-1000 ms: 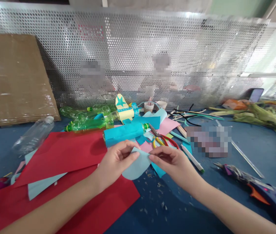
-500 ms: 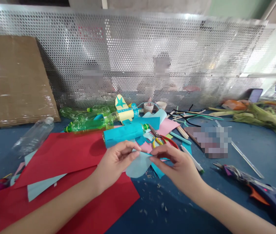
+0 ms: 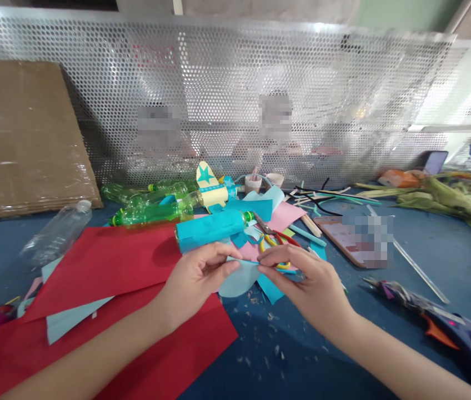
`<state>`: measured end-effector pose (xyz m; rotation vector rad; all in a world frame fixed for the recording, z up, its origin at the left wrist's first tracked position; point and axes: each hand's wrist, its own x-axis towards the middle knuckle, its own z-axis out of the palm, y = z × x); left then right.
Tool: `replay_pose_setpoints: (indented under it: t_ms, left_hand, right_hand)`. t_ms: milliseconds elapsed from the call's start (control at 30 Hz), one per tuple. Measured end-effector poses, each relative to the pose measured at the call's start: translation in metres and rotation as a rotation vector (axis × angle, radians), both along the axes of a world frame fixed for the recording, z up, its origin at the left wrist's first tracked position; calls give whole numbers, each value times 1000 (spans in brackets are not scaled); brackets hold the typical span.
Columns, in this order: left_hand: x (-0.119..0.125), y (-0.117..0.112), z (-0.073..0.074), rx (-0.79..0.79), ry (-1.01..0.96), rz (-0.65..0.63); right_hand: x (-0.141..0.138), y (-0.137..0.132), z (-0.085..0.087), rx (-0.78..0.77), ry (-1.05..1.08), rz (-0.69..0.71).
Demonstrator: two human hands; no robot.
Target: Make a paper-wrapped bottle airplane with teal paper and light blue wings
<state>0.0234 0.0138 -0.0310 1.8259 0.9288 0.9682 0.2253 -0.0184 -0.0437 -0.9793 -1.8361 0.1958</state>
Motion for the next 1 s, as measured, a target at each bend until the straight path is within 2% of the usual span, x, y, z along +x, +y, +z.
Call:
replay_pose_setpoints:
  t_ms: [167, 267, 500, 733, 800, 933, 1000]
  left_hand:
    - [0, 0, 0, 8, 33, 5]
    - [0, 0, 2, 10, 37, 4]
    - [0, -3, 6, -20, -23, -65]
    - [0, -4, 2, -81, -1, -53]
    - [-1, -4, 0, 6, 33, -41]
    - [-4, -4, 0, 358, 176, -31]
    - [-5, -4, 2, 448, 258, -41]
  right_hand:
    - [1, 0, 4, 12, -74, -20]
    - [1, 1, 5, -48, -44, 9]
    - [-2, 6, 4, -573, 300, 178]
    - [-3, 8, 4, -733, 528, 283]
    - [-3, 8, 3, -755, 548, 294]
    - [-4, 7, 3, -765, 559, 300]
    - [-4, 7, 2, -753, 550, 304]
